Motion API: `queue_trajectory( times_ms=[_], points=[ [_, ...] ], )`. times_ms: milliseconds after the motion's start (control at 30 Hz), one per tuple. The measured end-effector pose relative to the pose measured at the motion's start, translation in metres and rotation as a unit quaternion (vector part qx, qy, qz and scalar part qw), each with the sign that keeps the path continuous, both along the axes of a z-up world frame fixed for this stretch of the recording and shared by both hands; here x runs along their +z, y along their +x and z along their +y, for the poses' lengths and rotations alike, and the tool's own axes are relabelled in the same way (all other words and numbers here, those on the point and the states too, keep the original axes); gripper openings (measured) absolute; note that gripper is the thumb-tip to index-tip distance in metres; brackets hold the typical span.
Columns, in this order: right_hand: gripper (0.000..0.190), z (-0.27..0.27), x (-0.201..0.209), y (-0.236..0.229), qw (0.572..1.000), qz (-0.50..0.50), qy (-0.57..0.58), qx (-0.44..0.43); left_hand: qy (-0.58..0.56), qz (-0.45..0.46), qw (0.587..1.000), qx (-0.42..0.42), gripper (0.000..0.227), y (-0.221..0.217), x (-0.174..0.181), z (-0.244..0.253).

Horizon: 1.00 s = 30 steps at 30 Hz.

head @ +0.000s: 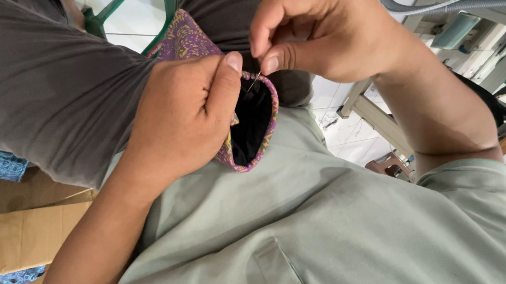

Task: The person hand-sews the opening of a small patterned fabric pouch using a needle and thread. They repeatedly insert the needle through the fabric edge, pull the thread, and adjust the pouch to continue stitching around the perimeter.

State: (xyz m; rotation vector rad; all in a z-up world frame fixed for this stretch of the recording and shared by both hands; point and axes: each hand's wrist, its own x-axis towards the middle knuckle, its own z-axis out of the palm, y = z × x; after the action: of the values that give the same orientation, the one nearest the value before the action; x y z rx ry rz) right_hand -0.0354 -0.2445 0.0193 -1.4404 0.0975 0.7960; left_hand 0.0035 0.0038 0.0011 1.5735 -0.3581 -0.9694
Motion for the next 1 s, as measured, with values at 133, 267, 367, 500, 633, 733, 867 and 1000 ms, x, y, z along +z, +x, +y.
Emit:
queue_trajectory(
  times_ms=[133, 267, 367, 500, 633, 733, 867, 1000],
  points=[
    [0.016, -0.005, -0.006, -0.001, 0.998, 0.037, 0.044, -0.013, -0.003, -0.01, 1.0, -0.005, 0.039, 0.0, -0.001, 0.0],
    [0.017, -0.006, -0.004, 0.004, 1.0, 0.006, 0.02, 0.02, -0.014, -0.034, 0.999, -0.006, 0.039, -0.004, -0.002, 0.0],
    [0.019, -0.001, 0.003, 0.01, 1.0, 0.004, 0.007, 0.023, -0.014, -0.026, 1.0, 0.002, 0.038, -0.004, -0.004, 0.001],
    [0.014, 0.011, 0.027, 0.007, 0.978, -0.082, -0.189, -0.023, 0.049, 0.011, 0.993, 0.106, 0.043, 0.004, 0.005, 0.012],
    [0.015, 0.032, 0.038, -0.004, 0.962, -0.108, -0.028, -0.247, 0.063, -0.008, 0.987, 0.147, 0.032, 0.017, 0.017, 0.028],
    [0.021, 0.035, 0.038, 0.0, 0.905, 0.003, 0.116, -0.409, -0.01, -0.013, 0.999, 0.051, 0.025, 0.028, 0.014, 0.033],
    [0.021, 0.033, 0.035, 0.021, 0.919, -0.022, 0.132, -0.372, -0.065, -0.113, 0.99, -0.061, 0.018, 0.044, 0.016, 0.041],
    [0.015, 0.054, 0.045, 0.027, 0.962, -0.035, 0.065, -0.262, 0.067, -0.12, 0.99, 0.014, 0.009, 0.048, 0.029, 0.06]
  ],
)
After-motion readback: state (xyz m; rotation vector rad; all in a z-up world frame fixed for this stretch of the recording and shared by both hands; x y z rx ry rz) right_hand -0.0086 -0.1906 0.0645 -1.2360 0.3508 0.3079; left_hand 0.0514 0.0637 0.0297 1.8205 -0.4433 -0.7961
